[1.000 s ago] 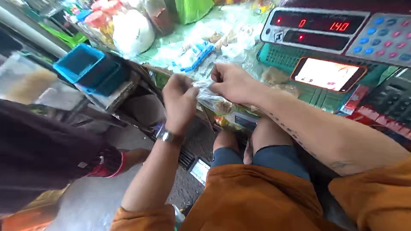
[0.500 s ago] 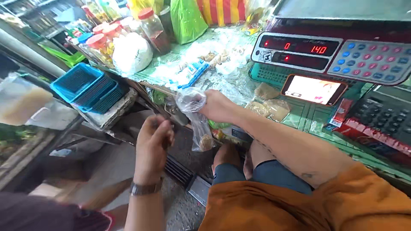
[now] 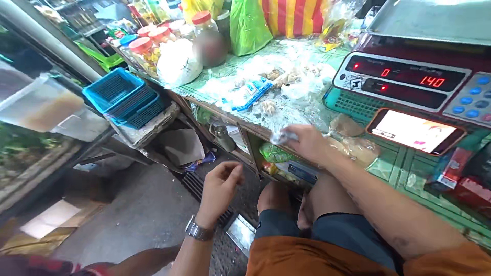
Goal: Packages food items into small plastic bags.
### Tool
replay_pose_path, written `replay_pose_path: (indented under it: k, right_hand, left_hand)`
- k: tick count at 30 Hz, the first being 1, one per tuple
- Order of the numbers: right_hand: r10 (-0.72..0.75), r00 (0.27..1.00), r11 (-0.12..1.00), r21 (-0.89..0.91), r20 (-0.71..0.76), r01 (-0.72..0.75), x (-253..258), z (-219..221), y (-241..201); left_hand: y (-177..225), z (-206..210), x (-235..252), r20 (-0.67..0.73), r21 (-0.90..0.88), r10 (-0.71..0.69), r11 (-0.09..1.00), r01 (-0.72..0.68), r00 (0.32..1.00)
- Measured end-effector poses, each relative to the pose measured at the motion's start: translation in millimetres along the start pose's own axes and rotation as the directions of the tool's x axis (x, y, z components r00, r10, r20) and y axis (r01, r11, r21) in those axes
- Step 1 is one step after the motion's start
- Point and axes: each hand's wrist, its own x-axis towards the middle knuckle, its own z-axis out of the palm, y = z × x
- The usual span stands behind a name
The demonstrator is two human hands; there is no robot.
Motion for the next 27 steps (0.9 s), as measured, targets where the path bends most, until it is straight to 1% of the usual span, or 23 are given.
replay_pose_path:
  k: [2, 3, 5, 6, 7, 8, 10, 12, 13, 14, 15, 16, 17, 18, 19, 21, 22, 23, 24, 25, 26, 27]
  right_hand:
    - [-0.013, 0.998, 0.996, -0.091, 0.067, 0.019, -12.8, 3.8, 8.6]
    - [-0.023, 0.997, 0.992, -0.119, 0.073, 0.031, -17.4, 3.1, 8.2]
    - [-0.040, 0.996, 0.984, -0.172, 0.077, 0.053, -24.1, -0.2, 6.0]
    - [-0.058, 0.995, 0.977, -0.201, 0.075, 0.072, -26.3, -1.3, 6.7]
    - [-0.073, 0.994, 0.971, -0.223, 0.081, 0.090, -28.1, -2.1, 7.5]
    - [-0.087, 0.992, 0.965, -0.241, 0.089, 0.107, -29.6, -2.1, 8.1]
    - [-0.092, 0.988, 0.959, -0.257, 0.124, 0.122, -31.2, -3.2, 6.7]
    - [-0.106, 0.987, 0.953, -0.270, 0.117, 0.135, -33.1, -5.7, 5.5]
    - [-0.110, 0.988, 0.949, -0.286, 0.106, 0.136, -34.1, -7.7, 6.5]
    - [-0.111, 0.990, 0.945, -0.300, 0.089, 0.133, -34.8, -8.4, 9.0]
    - [-0.096, 0.992, 0.948, -0.297, 0.086, 0.118, -36.8, -7.5, 10.8]
    - [-0.075, 0.993, 0.953, -0.286, 0.096, 0.100, -40.0, -5.5, 11.9]
    - [-0.066, 0.992, 0.958, -0.272, 0.103, 0.092, -41.9, -3.7, 12.5]
    - [-0.066, 0.992, 0.963, -0.254, 0.107, 0.092, -42.5, -2.8, 11.7]
    - [-0.070, 0.992, 0.967, -0.239, 0.107, 0.094, -43.0, -3.3, 10.8]
    - [-0.087, 0.992, 0.971, -0.216, 0.089, 0.105, -41.3, -7.6, 11.5]
    - [-0.093, 0.993, 0.971, -0.212, 0.073, 0.107, -42.7, -8.9, 13.2]
    - [-0.101, 0.994, 0.973, -0.205, 0.052, 0.110, -44.7, -9.0, 15.3]
    - [-0.110, 0.994, 0.974, -0.199, 0.028, 0.113, -46.6, -8.4, 17.5]
    - [-0.120, 0.993, 0.975, -0.189, 0.002, 0.119, -49.0, -7.7, 18.8]
    - [-0.135, 0.991, 0.976, -0.177, -0.027, 0.128, -50.9, -6.7, 19.0]
    - [-0.157, 0.986, 0.976, -0.165, -0.061, 0.145, -51.6, -5.2, 17.9]
  left_hand:
    - [21.8, 11.2, 40.7, 0.051, 0.151, 0.085, 0.984, -0.092, 0.995]
    - [35.3, 16.8, 66.3, 0.082, 0.225, 0.099, 0.967, -0.115, 0.992]
    - [62.3, 34.7, 130.4, 0.162, 0.352, 0.073, 0.928, -0.127, 0.984]
    - [70.8, 49.9, 166.0, 0.202, 0.409, 0.051, 0.903, -0.131, 0.978]
    - [74.0, 68.7, 200.1, 0.239, 0.486, 0.025, 0.862, -0.142, 0.971]
    - [71.1, 89.2, 230.7, 0.267, 0.582, -0.004, 0.797, -0.158, 0.964]
    - [50.9, 127.4, 271.7, 0.306, 0.739, -0.068, 0.646, -0.191, 0.950]
    - [16.1, 150.9, 284.2, 0.316, 0.809, -0.102, 0.548, -0.212, 0.943]
    - [-2.6, 156.9, 283.6, 0.308, 0.827, -0.081, 0.516, -0.225, 0.948]
    - [-18.7, 159.5, 281.4, 0.296, 0.835, -0.019, 0.490, -0.249, 0.955]
    - [-29.9, 158.8, 277.7, 0.293, 0.832, 0.038, 0.482, -0.275, 0.955]
    - [-36.8, 156.6, 271.6, 0.298, 0.826, 0.064, 0.482, -0.291, 0.952]
    - [-38.5, 153.9, 266.6, 0.308, 0.819, 0.058, 0.492, -0.296, 0.950]
    - [-35.1, 149.5, 265.1, 0.329, 0.807, 0.027, 0.512, -0.296, 0.944]
    - [-28.8, 144.9, 265.8, 0.365, 0.779, -0.022, 0.556, -0.292, 0.931]
    - [-5.1, 133.2, 280.0, 0.467, 0.660, -0.114, 0.705, -0.260, 0.877]
    - [5.0, 129.7, 285.2, 0.491, 0.592, -0.125, 0.774, -0.225, 0.862]
    - [7.4, 129.7, 287.8, 0.502, 0.572, -0.100, 0.784, -0.242, 0.859]
    - [-0.1, 134.3, 288.3, 0.498, 0.612, -0.060, 0.731, -0.301, 0.865]
    - [-11.9, 142.0, 283.1, 0.473, 0.681, -0.031, 0.647, -0.343, 0.880]
    - [-22.5, 149.7, 275.7, 0.434, 0.744, -0.013, 0.569, -0.351, 0.901]
    - [-25.5, 155.1, 271.4, 0.404, 0.785, -0.021, 0.521, -0.335, 0.914]
